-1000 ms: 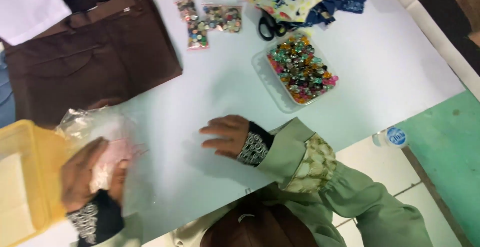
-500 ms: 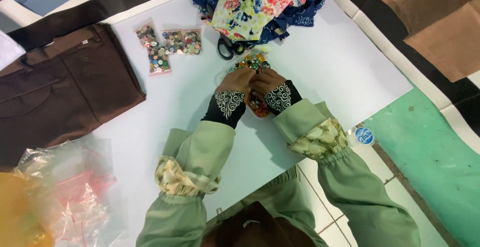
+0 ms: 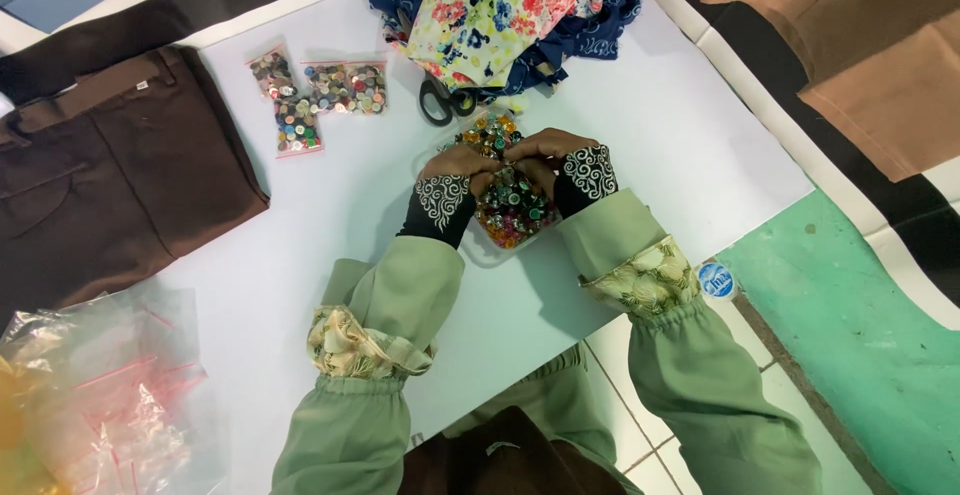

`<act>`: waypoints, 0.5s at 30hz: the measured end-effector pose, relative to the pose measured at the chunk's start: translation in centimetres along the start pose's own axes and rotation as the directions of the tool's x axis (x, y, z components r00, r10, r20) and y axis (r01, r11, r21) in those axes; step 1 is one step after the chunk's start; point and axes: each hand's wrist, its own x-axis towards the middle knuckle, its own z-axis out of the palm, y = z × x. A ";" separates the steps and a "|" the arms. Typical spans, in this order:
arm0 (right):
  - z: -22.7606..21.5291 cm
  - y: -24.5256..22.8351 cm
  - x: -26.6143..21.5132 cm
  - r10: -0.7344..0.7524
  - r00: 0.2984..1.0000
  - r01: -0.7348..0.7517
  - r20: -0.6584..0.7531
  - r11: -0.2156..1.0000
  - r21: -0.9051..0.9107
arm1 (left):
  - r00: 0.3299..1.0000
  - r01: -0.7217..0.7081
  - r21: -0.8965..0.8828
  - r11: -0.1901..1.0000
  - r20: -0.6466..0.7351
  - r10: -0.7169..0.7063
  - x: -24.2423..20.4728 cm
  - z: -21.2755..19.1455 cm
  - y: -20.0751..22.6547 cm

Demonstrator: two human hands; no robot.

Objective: The person picks up buttons and places them into small plastic bags, then closes the bags and sets them aside.

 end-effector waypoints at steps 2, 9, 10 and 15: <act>0.5 1.3 0.3 -0.078 0.996 0.076 -0.042 0.996 -0.035 | 1.000 0.018 -0.004 1.000 -0.023 -0.018 -0.3 -0.6 3.6; 1.9 8.7 3.1 -0.511 0.860 0.477 -0.018 0.815 -0.328 | 0.567 0.249 0.829 0.501 0.295 -0.769 5.3 0.7 6.1; 2.1 9.1 3.4 -0.510 0.860 0.477 -0.016 0.815 -0.329 | 0.566 0.251 0.828 0.502 0.296 -0.770 5.3 0.4 7.6; 2.7 6.6 2.6 -0.258 0.966 0.249 0.031 0.888 -0.386 | 0.952 0.016 0.603 0.798 0.235 -0.196 1.0 0.0 -1.7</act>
